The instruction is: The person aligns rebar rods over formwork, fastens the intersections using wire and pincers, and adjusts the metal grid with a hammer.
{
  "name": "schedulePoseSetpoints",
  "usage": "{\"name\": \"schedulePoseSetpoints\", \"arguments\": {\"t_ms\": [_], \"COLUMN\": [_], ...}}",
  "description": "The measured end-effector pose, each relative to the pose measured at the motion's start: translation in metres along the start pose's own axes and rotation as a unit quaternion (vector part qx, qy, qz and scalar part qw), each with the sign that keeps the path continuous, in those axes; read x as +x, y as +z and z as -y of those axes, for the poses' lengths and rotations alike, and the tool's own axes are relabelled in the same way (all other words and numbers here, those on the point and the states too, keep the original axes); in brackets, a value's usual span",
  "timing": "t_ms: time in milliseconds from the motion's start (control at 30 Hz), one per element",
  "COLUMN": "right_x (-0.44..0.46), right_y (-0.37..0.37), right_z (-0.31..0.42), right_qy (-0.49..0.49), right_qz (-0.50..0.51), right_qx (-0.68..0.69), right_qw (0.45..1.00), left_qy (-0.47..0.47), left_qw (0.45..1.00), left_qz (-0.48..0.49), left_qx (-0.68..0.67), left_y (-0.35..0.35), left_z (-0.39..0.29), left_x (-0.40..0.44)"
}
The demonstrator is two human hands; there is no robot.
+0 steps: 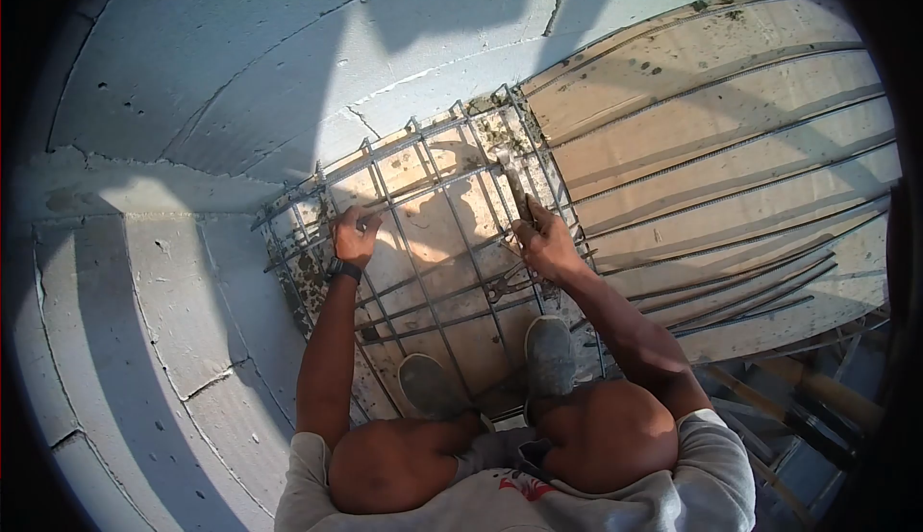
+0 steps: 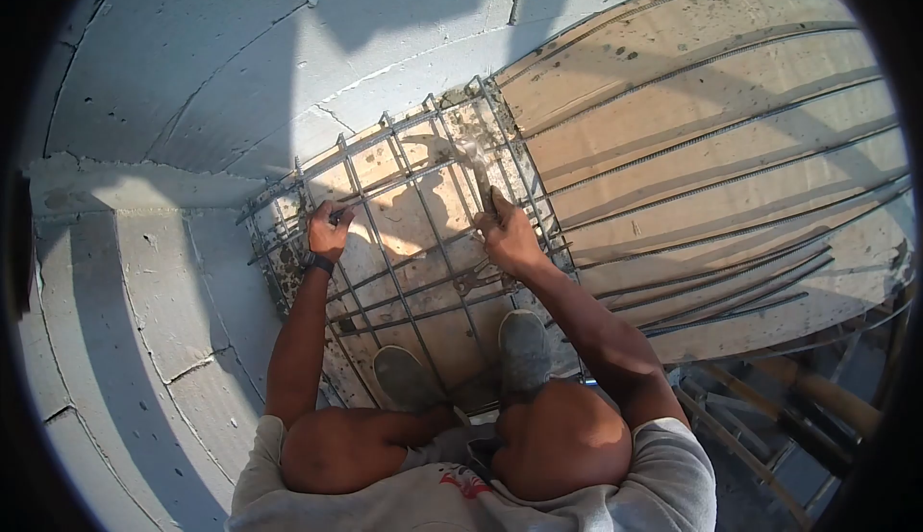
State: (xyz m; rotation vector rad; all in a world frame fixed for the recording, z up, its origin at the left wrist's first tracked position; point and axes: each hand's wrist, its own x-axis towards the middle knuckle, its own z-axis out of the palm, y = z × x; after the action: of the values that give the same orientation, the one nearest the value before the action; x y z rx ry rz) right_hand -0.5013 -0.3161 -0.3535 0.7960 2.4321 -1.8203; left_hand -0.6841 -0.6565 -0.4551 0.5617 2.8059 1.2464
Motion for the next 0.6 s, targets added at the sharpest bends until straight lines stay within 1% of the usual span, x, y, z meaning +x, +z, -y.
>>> {"name": "schedulePoseSetpoints", "arguments": {"t_ms": [33,67,100,133,200,300,333,400,433,500,533,567,600], "right_x": [-0.006,-0.004,-0.007,-0.011,0.006,-0.011,-0.007,-0.006,-0.006,-0.012,-0.018,-0.014,-0.004], "right_y": [-0.009,-0.023,-0.029,-0.035,-0.027,0.005,0.016,0.006,0.000,-0.018,-0.019,-0.024,-0.019], "right_z": [0.017,0.038,0.039,0.041,0.004,0.021,0.011,-0.001,0.003,0.017,0.036,0.032,0.014], "right_qy": [0.100,0.145,0.130,0.113,0.021,0.010,-0.013,0.057,0.097,0.127,0.082,0.050,-0.036], "right_qz": [0.049,0.037,0.020,0.003,-0.145,-0.157,-0.070,0.022,0.064,0.038,-0.019,-0.041,-0.113], "right_qx": [0.031,0.088,0.125,0.161,0.068,0.041,-0.076,0.000,0.033,0.154,0.204,0.161,0.063], "right_qw": [0.993,0.985,0.983,0.980,0.987,0.987,0.995,0.998,0.993,0.979,0.975,0.985,0.991], "left_qy": [-0.001,-0.002,-0.009,-0.022,-0.030,-0.019,-0.030,-0.048,-0.032,-0.009,-0.025,-0.030,-0.033], "left_qw": [1.000,1.000,0.999,0.999,0.999,0.999,0.999,0.998,0.999,1.000,0.999,0.999,0.999], "left_qz": [-0.002,-0.010,-0.008,0.014,0.031,0.028,0.029,0.036,0.031,0.014,0.028,0.027,0.024], "left_qx": [-0.013,-0.026,-0.035,-0.022,-0.004,0.016,0.014,0.015,0.006,-0.015,-0.007,-0.002,0.001], "left_y": [0.001,0.005,0.002,-0.004,-0.007,-0.005,-0.002,-0.002,-0.004,-0.007,-0.009,-0.007,-0.006], "left_z": [0.003,0.008,0.005,0.002,-0.008,-0.001,-0.001,0.000,-0.006,-0.011,-0.007,-0.004,-0.003], "left_x": [0.003,0.007,0.002,-0.009,0.002,0.002,0.002,0.000,0.003,0.004,-0.009,-0.005,0.004]}}
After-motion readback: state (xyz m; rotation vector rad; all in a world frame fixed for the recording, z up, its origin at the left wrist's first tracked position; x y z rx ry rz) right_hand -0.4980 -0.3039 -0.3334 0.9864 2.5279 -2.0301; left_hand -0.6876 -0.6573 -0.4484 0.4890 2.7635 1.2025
